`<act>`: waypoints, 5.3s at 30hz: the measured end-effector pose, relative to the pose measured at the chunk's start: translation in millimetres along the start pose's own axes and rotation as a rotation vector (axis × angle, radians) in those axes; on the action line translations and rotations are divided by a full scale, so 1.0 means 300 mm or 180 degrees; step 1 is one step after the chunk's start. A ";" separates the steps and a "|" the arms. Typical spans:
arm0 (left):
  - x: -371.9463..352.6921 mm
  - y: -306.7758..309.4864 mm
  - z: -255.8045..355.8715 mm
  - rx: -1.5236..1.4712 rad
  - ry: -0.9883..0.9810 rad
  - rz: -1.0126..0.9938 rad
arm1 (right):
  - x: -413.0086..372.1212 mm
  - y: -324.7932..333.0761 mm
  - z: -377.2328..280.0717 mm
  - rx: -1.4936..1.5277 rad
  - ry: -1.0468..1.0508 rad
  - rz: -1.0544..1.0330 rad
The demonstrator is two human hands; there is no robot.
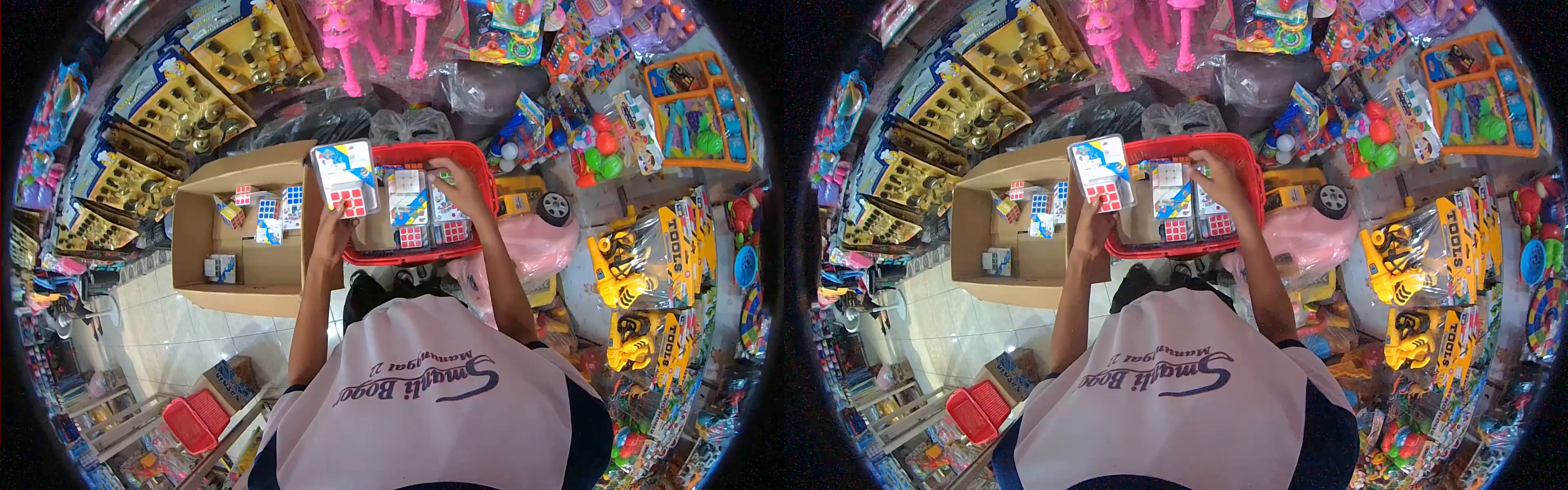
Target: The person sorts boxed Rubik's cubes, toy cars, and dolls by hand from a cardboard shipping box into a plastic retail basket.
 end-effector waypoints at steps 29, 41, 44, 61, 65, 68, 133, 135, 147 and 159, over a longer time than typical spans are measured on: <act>-0.053 -0.079 0.055 0.5440 -0.0835 -0.0913 | -0.002 -0.411 -0.011 0.0522 -0.0954 -0.0918; -0.014 0.001 -0.066 0.6334 -0.0618 -0.1289 | -0.021 -0.301 0.019 -0.1771 0.0583 0.0506; -0.006 0.010 -0.068 0.6282 -0.0604 -0.1335 | -0.020 -0.306 0.030 -0.1801 0.0500 0.0448; -0.030 0.032 -0.102 0.6086 -0.0283 -0.1539 | -0.023 -0.312 0.029 -0.1795 0.0438 0.0447; -0.037 0.025 -0.096 0.5980 -0.0244 -0.1546 | -0.035 -0.300 0.004 -0.1813 0.0438 0.0520; -0.063 0.007 -0.081 0.5924 -0.0474 -0.1437 | -0.058 -0.283 -0.033 -0.1636 0.0509 0.0600; -0.212 1.495 0.725 0.6153 0.0240 0.0090 | 0.346 -1.925 -0.416 -0.1321 -0.0382 -0.2494; -0.179 1.538 0.707 0.5757 0.1451 -0.0353 | 0.389 -1.966 -0.368 -0.1492 -0.0589 -0.2602; -0.133 1.559 0.656 0.5485 0.1474 -0.0271 | 0.311 -2.062 -0.091 0.0440 -0.1551 -0.2601; -0.081 1.299 0.760 0.3165 0.1811 -0.1259 | 0.363 -1.831 -0.323 0.2069 -0.2124 -0.1356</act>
Point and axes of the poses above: each hand's wrist, its own x-axis towards the middle knuckle, its own y-axis out of the back of the hand, z = x × y, the point moved 4 cm from there along x, towards the middle knuckle, and after that the axes turned 4 degrees about -y, right-handed, at the moved point
